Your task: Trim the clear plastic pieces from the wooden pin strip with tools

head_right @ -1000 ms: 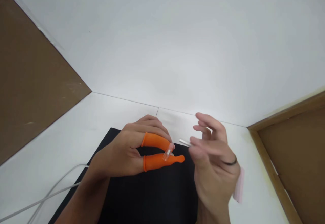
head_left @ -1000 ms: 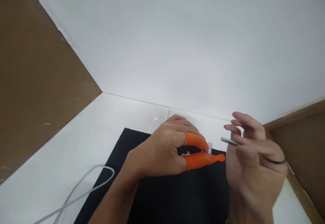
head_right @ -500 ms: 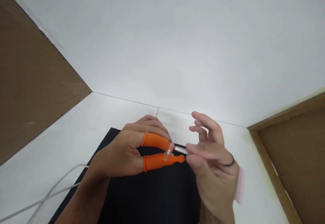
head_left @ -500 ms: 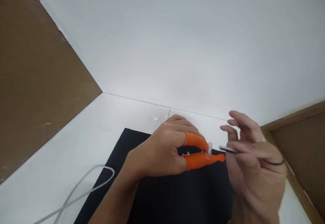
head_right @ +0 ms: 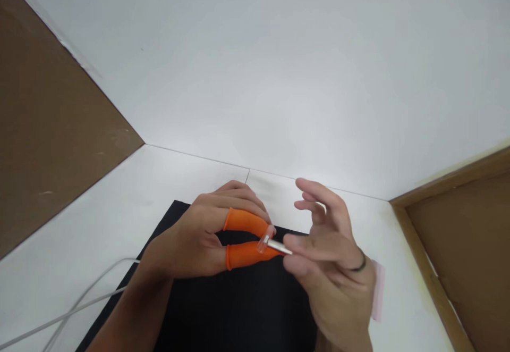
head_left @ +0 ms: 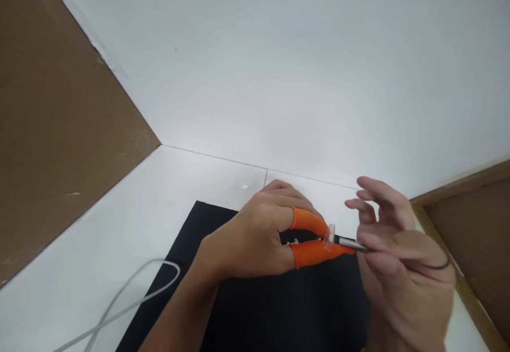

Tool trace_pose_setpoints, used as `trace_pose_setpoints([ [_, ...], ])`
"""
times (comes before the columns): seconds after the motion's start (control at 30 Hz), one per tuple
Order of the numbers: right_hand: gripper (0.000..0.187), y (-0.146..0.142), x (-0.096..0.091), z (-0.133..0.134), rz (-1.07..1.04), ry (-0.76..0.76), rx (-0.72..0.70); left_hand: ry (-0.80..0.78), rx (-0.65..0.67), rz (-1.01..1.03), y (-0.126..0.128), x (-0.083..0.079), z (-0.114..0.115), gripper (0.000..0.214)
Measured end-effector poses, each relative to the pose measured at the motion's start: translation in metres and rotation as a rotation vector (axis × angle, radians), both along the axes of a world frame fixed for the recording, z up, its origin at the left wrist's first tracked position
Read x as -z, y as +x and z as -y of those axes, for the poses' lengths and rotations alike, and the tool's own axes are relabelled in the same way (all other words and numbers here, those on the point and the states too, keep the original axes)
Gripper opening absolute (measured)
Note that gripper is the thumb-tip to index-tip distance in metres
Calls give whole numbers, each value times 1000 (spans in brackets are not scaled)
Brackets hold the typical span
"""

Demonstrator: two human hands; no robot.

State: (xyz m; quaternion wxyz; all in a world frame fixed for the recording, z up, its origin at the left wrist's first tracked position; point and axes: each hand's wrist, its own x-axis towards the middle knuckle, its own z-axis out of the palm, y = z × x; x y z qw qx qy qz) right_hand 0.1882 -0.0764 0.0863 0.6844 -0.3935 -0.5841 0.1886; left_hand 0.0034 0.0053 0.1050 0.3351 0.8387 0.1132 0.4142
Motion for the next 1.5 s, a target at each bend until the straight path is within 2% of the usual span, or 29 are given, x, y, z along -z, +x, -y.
trace_pose_setpoints([
  [0.13,15,-5,3,-6,-171,-4,173,-20,-19,13,-1,1,2,5],
  [0.2,12,-2,3,-2,-133,1,106,-28,-17,8,-1,1,1,6],
  [0.3,7,3,2,5,5,-14,-79,-26,-6,-12,-1,1,0,4],
  [0.37,9,4,3,5,29,-13,-100,-21,-5,-14,-1,1,0,5],
  [0.53,21,-1,6,-5,-126,1,123,3,-8,-15,-2,1,0,6],
  [0.6,17,1,6,-3,-94,5,77,-7,-9,-15,-3,1,1,5],
  [0.73,3,5,2,6,48,5,-117,-31,-9,-6,-1,-1,2,6],
  [0.77,3,5,1,6,34,2,-103,-33,-10,1,-1,-1,2,6],
  [0.9,13,-3,0,-3,-148,-5,164,-18,-12,6,-3,1,2,7],
  [0.97,16,-5,0,-6,-209,7,239,-15,-11,5,-3,2,2,7],
  [1.03,14,-2,0,-5,-171,11,182,-19,-11,-7,-3,2,1,8],
  [1.17,8,5,0,4,18,7,-35,-11,-5,-22,1,2,-1,6],
  [1.23,10,2,1,3,0,14,-1,-10,-2,-18,1,1,-1,6],
  [1.4,15,-8,4,-13,-191,54,212,0,0,-10,-2,-1,1,8],
  [1.5,14,-5,6,-14,-217,74,199,0,-2,-11,-2,-1,1,8],
])
